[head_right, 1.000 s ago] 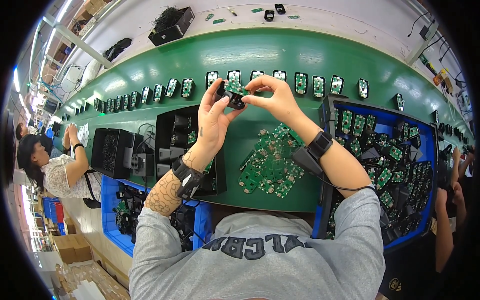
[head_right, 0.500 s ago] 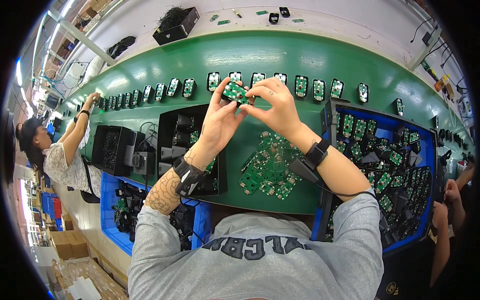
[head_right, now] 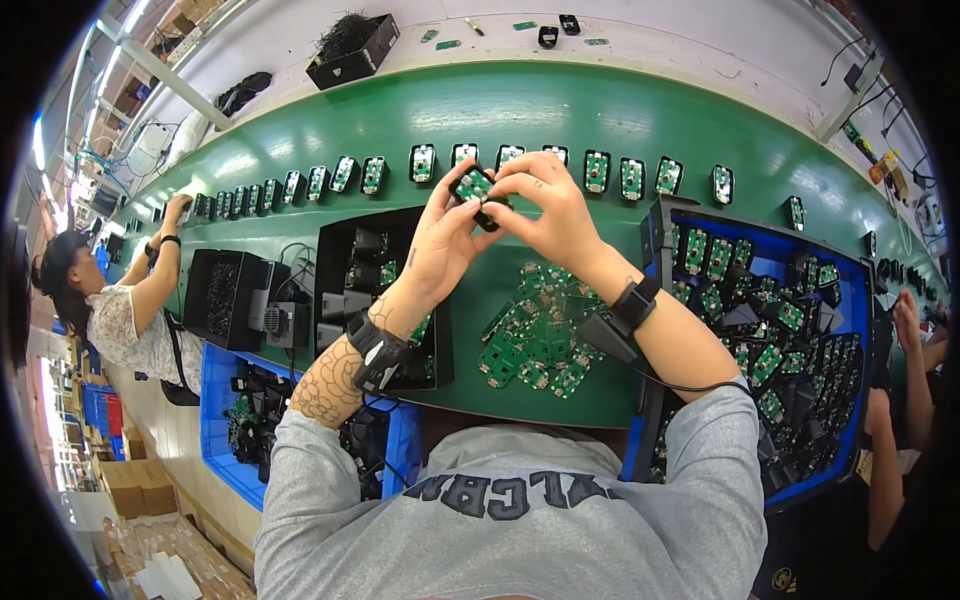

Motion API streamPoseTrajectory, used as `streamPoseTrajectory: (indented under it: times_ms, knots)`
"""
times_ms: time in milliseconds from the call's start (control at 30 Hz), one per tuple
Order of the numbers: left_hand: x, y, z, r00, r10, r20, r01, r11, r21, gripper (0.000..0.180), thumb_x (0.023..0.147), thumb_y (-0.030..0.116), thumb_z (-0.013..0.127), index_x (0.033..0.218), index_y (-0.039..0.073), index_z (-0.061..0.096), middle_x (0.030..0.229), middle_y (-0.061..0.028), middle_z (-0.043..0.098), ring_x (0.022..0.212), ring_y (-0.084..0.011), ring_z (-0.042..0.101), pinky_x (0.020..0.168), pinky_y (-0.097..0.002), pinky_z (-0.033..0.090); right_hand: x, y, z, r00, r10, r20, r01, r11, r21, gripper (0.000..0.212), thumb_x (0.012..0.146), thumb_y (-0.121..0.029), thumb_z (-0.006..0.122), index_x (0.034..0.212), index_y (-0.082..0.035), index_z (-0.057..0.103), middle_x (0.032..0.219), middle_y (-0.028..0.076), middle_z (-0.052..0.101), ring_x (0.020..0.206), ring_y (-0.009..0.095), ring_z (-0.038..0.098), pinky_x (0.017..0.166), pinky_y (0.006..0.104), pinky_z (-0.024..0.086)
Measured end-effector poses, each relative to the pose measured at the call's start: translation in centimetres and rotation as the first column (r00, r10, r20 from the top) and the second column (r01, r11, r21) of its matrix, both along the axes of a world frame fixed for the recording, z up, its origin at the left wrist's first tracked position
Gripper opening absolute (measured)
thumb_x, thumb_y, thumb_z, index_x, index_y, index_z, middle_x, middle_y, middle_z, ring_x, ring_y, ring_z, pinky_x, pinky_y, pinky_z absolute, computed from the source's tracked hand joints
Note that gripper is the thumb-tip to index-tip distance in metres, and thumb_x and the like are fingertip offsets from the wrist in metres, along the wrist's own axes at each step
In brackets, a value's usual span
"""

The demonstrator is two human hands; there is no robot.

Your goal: The person picks up a circuit board and a black plastic housing, fits the board into the housing by hand, and places the assembled unit onto the green conveyor belt, repeating the process for several units.

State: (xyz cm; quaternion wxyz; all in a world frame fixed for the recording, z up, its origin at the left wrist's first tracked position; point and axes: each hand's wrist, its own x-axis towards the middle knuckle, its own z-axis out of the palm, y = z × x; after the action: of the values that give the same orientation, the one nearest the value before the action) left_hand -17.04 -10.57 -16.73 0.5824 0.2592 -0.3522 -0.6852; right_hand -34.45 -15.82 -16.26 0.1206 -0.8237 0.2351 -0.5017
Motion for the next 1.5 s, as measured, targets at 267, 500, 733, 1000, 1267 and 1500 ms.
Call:
streamPoseTrajectory:
  times_ms: [267, 500, 733, 1000, 1267, 1500]
  knots:
    - [0.3, 0.2, 0.5, 0.994, -0.107, -0.018, 0.107, 0.994, -0.002, 0.064, 0.087, 0.003, 0.044, 0.148, 0.008, 0.028, 0.129, -0.0093, 0.044, 0.111, -0.0217, 0.055, 0.091, -0.0467, 0.054, -0.2, -0.3, 0.2, 0.992, 0.101, -0.078, -0.107, 0.991, -0.083, 0.030, 0.073, -0.006, 0.076, 0.102, -0.012, 0.072, 0.107, 0.005, 0.063, 0.108, 0.027, 0.056, 0.092, 0.0399, 0.045]
    - [0.2, 0.0, 0.0, 0.996, -0.086, 0.032, 0.086, 0.996, 0.003, 0.068, 0.083, 0.000, 0.048, 0.148, 0.011, 0.029, 0.130, -0.0085, 0.047, 0.114, -0.0205, 0.054, 0.093, -0.0446, 0.052, 0.6, 0.3, -0.1, 0.994, 0.107, 0.031, -0.109, 0.991, 0.072, 0.012, 0.080, -0.003, 0.069, 0.092, -0.005, 0.065, 0.107, 0.006, 0.062, 0.109, 0.025, 0.055, 0.089, 0.0363, 0.046]
    - [0.2, -0.1, -0.1, 0.988, -0.137, -0.072, 0.143, 0.987, 0.077, 0.063, 0.089, 0.003, 0.049, 0.148, 0.016, 0.030, 0.127, -0.0064, 0.051, 0.112, -0.0180, 0.055, 0.093, -0.0412, 0.051, 0.1, 0.2, -0.3, 0.975, 0.054, 0.213, -0.137, 0.907, 0.399, 0.007, 0.091, -0.008, 0.062, 0.092, 0.000, 0.062, 0.091, 0.005, 0.065, 0.085, 0.010, 0.060, 0.081, 0.0263, 0.048]
    - [0.4, 0.0, 0.5, 0.993, -0.105, -0.049, 0.109, 0.991, 0.080, 0.060, 0.092, 0.011, 0.042, 0.150, 0.020, 0.030, 0.131, -0.0087, 0.053, 0.104, -0.0144, 0.057, 0.088, -0.0342, 0.050, -1.3, -0.6, 0.8, 0.924, 0.352, 0.147, -0.380, 0.884, 0.271, 0.031, 0.082, -0.015, 0.067, 0.110, -0.004, 0.058, 0.110, 0.010, 0.063, 0.110, 0.023, 0.057, 0.100, 0.0388, 0.041]
    - [0.5, -0.1, -0.4, 0.998, -0.055, 0.037, 0.052, 0.996, 0.076, 0.059, 0.092, 0.008, 0.043, 0.149, 0.019, 0.032, 0.119, -0.0070, 0.056, 0.095, -0.0131, 0.056, 0.084, -0.0325, 0.049, -1.2, -0.7, 1.3, 0.967, 0.199, -0.161, -0.207, 0.978, -0.031, 0.051, 0.064, -0.026, 0.084, 0.108, -0.012, 0.062, 0.119, 0.005, 0.061, 0.123, 0.028, 0.051, 0.109, 0.0481, 0.033]
    - [-0.1, 0.1, 0.1, 0.991, 0.037, 0.127, -0.044, 0.998, 0.053, 0.056, 0.094, 0.007, 0.042, 0.148, 0.019, 0.032, 0.116, -0.0047, 0.052, 0.102, -0.0125, 0.054, 0.084, -0.0340, 0.049, -0.9, -0.2, 1.1, 0.960, 0.099, -0.260, -0.115, 0.992, -0.046, 0.047, 0.062, -0.023, 0.085, 0.101, -0.012, 0.061, 0.117, 0.004, 0.060, 0.122, 0.029, 0.052, 0.111, 0.0512, 0.031]
